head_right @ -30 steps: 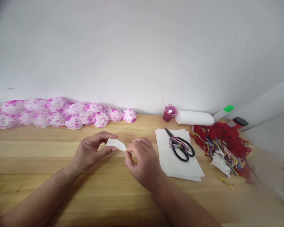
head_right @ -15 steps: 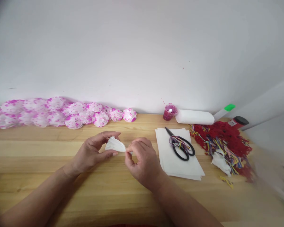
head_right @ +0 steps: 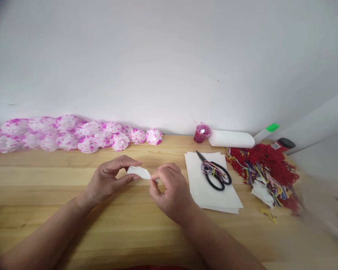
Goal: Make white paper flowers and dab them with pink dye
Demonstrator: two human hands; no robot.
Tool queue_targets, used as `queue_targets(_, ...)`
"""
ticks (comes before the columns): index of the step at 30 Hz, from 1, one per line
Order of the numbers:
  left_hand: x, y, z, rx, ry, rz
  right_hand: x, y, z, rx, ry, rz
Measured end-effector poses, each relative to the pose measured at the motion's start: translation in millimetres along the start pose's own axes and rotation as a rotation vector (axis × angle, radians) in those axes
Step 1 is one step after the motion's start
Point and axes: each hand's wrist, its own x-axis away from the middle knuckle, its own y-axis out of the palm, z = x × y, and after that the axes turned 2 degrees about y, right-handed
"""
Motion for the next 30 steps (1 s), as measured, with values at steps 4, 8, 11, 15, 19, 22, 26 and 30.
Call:
queue_targets(4,0.1,-0.4,1.4,-0.016,0.042,0.005,-0.1,0.4,0.5,0.001,0.005,-0.005)
queue_targets(8,0.4,-1.1,0.8,-0.041,0.009,0.018,-0.5,0.3,0.1,-0.004,0.017,-0.008)
queue_targets(11,0.5,-1.6,-0.7,-0.036,-0.020,0.019,-0.7,-0.1,0.2,-0.002,0.015,-0.006)
queue_targets(15,-0.2,-2.8,-0.8,0.010,-0.046,0.007,-0.8,-0.5,1.3,0.010,-0.015,-0.008)
queue_targets(19,-1.6,-4.0,0.3,0.038,-0.063,-0.023,-1.1,-1.1,1.1,0.026,-0.048,-0.016)
queue_targets(22,-1.8,-4.5,0.2,0.024,-0.060,-0.025,-1.1,-2.0,0.1,0.026,-0.054,-0.013)
queue_targets(26,-0.7,-4.1,0.4,0.002,-0.087,-0.016,-1.2,-2.6,-0.7,0.027,-0.055,-0.009)
queue_targets(30,0.2,-3.7,0.9,0.018,-0.088,-0.007,-1.5,-2.3,-0.7,0.032,-0.057,-0.004)
